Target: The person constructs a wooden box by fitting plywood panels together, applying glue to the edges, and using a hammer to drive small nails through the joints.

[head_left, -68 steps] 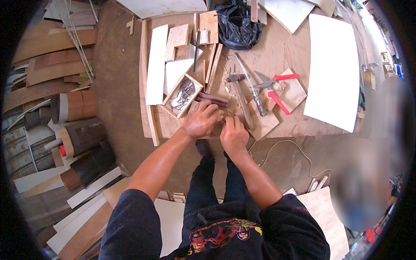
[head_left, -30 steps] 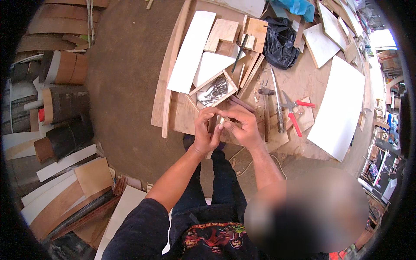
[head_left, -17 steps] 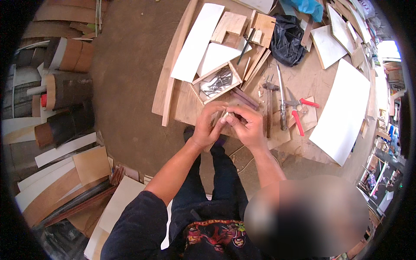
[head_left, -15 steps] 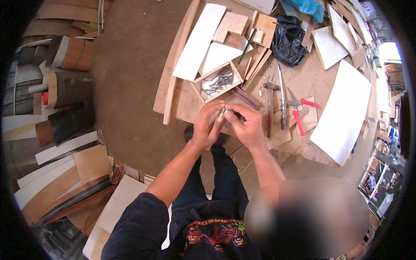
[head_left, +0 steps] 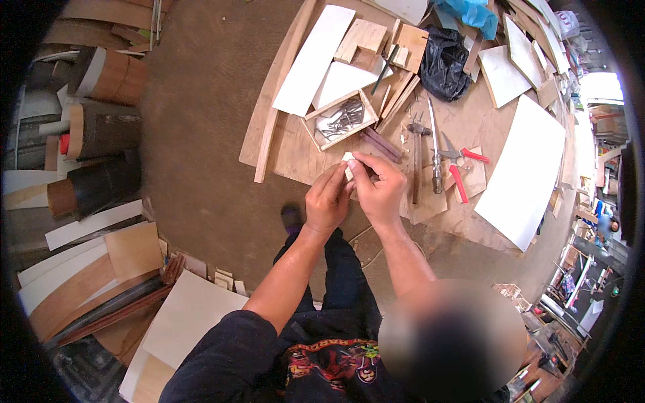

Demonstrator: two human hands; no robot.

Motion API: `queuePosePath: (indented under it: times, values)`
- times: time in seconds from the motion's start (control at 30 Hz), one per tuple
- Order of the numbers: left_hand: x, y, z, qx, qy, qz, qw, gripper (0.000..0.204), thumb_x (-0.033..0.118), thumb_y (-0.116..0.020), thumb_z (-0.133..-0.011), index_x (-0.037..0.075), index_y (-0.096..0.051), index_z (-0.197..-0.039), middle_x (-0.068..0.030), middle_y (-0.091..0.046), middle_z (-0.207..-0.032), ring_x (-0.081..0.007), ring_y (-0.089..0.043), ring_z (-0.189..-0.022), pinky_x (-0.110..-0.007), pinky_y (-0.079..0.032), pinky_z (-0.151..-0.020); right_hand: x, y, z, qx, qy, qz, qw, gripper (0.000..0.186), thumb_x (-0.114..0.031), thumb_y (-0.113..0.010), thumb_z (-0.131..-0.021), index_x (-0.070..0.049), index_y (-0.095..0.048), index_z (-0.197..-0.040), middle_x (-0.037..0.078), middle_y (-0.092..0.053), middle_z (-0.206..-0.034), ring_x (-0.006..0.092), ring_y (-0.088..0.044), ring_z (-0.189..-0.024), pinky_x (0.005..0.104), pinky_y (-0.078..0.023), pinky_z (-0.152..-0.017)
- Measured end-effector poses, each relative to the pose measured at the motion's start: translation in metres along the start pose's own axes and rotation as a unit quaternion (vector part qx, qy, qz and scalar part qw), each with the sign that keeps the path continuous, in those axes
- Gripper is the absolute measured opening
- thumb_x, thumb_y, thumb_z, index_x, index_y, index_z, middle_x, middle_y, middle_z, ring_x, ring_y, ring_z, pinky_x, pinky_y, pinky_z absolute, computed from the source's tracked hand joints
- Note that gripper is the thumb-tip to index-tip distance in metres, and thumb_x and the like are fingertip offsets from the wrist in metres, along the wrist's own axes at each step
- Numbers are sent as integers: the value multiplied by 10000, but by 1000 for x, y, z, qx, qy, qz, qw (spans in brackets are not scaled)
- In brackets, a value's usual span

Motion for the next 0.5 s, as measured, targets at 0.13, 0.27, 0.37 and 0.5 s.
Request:
queuePosePath:
  times: [0.13,0.27,0.37,0.5]
  values:
    - [-9,3,-3,-12,4,-4,1000,380,-21,-785,-863,-28,-704,-1234,-231,-749,-1113,-370,-764,-928,-392,-619,-790,9,-4,-2,-6,41,6,999,222,-135,-802,-936,17,-779,-1096,128,-767,-899,158,-722,-698,300,-553,-623]
    - [-10,7,-6,-3,12,-16,1000,379,-10,-784,-865,-15,-704,-1236,-212,-754,-1055,-352,-761,-879,-396,-614,-740,2,-1,-13,-70,55,57,994,260,-152,-830,-900,-19,-787,-1120,128,-761,-973,178,-728,-850,335,-580,-746]
    - [-10,8,-5,2,30,-35,999,408,30,-799,-864,10,-708,-1262,-194,-755,-1047,-343,-753,-875,-398,-613,-740,-4,8,-27,-143,180,173,958,319,-112,-843,-835,-45,-789,-1143,128,-755,-1092,238,-709,-1012,378,-563,-907]
    - [-7,7,-7,-3,24,-34,999,404,21,-787,-861,12,-706,-1256,-196,-754,-1035,-346,-752,-866,-400,-610,-735,-4,16,-37,-186,155,119,963,355,-41,-822,-779,-41,-778,-1132,124,-744,-1175,282,-685,-1107,396,-524,-1012]
Point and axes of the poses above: each hand's wrist, its own z-axis away from the middle knuckle, its own y-axis out of the back of the hand, x = y × z, the point moved 3 cm from there along -z, towards the middle knuckle
